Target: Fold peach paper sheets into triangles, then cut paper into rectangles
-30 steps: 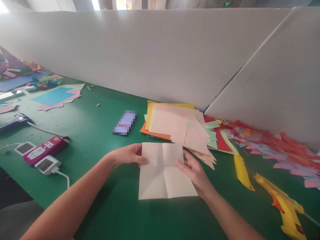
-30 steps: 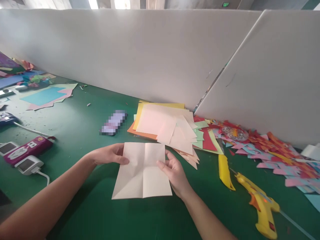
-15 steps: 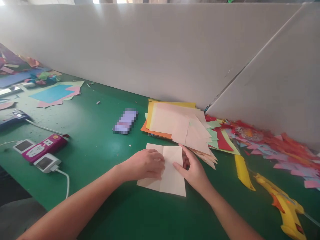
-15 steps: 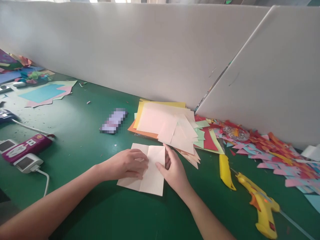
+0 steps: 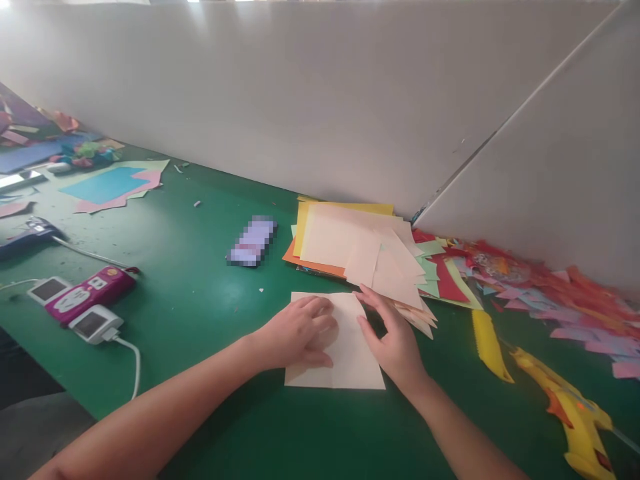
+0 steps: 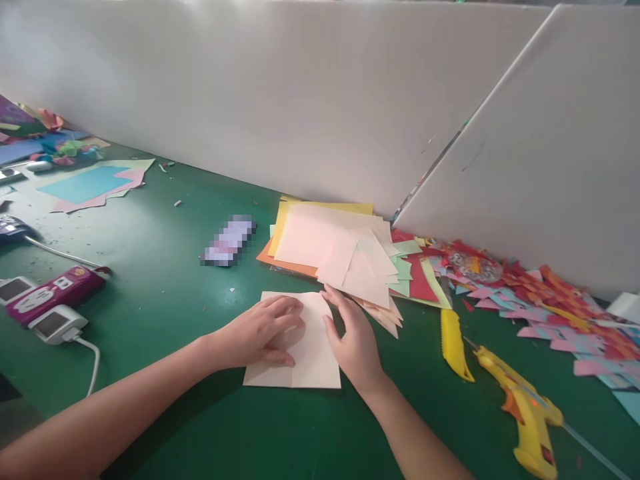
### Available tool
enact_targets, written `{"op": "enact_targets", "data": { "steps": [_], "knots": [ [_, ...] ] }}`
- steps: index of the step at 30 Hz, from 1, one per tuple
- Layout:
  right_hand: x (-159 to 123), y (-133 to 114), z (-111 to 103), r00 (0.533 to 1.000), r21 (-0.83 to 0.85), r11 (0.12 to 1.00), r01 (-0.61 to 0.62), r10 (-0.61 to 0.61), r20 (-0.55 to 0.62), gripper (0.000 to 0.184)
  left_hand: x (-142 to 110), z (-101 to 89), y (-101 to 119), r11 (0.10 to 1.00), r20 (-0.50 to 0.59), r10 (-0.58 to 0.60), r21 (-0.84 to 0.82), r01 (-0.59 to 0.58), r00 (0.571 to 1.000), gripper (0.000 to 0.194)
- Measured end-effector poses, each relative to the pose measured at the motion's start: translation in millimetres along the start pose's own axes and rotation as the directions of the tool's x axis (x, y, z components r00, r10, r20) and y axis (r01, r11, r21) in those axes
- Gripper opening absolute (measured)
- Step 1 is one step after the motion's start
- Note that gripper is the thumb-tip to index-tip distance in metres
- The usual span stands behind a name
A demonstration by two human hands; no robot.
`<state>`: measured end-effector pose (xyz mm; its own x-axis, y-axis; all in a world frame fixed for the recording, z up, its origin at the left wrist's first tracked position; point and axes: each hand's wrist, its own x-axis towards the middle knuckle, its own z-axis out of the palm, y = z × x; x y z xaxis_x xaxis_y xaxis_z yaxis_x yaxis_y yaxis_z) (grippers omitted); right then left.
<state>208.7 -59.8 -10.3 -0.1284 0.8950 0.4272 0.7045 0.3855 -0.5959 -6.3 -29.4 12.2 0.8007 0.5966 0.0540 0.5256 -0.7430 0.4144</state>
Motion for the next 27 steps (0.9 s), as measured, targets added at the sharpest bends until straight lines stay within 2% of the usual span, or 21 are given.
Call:
{"op": "enact_targets", "data": {
  "steps": [3, 7, 14, 18, 21, 27],
  "knots": [
    [-1.3, -4.3, 0.7, 0.991, -0.055, 0.990, 0.132, -0.130, 0.040, 0.040, -1.4, 2.1, -0.6, 0.999, -0.010, -0.043, 0.010, 0.043, 0.999, 0.073],
    [-1.2, -6.1, 3.7, 0.978, -0.088, 0.974, 0.210, -0.207, 0.040, 0.030, -1.6, 2.5, 0.1, 0.995, 0.008, -0.093, 0.028, 0.093, 0.996, 0.086],
    [2.9, -6.3, 5.2, 0.962, -0.130, 0.955, 0.267, -0.271, -0.013, 0.018, -2.4, 4.3, -0.9, 0.995, -0.025, -0.086, 0.051, 0.087, 0.996, 0.079],
    [-0.1, -11.1, 7.8, 0.948, -0.148, 0.937, 0.317, -0.310, 0.071, 0.021, -3.4, 5.9, -1.7, 0.996, -0.058, -0.067, 0.058, 0.071, 0.996, 0.074],
    [-2.2, -14.0, 10.5, 0.931, -0.118, 0.927, 0.356, -0.340, 0.135, 0.025, -3.8, 7.4, -2.1, 0.995, -0.071, -0.078, 0.050, 0.081, 0.994, 0.081],
    [-1.1, -15.8, 11.8, 0.918, -0.049, 0.931, 0.361, -0.346, 0.192, 0.027, -3.6, 8.4, -2.3, 0.992, -0.077, -0.100, 0.064, 0.105, 0.992, 0.080]
  ]
}}
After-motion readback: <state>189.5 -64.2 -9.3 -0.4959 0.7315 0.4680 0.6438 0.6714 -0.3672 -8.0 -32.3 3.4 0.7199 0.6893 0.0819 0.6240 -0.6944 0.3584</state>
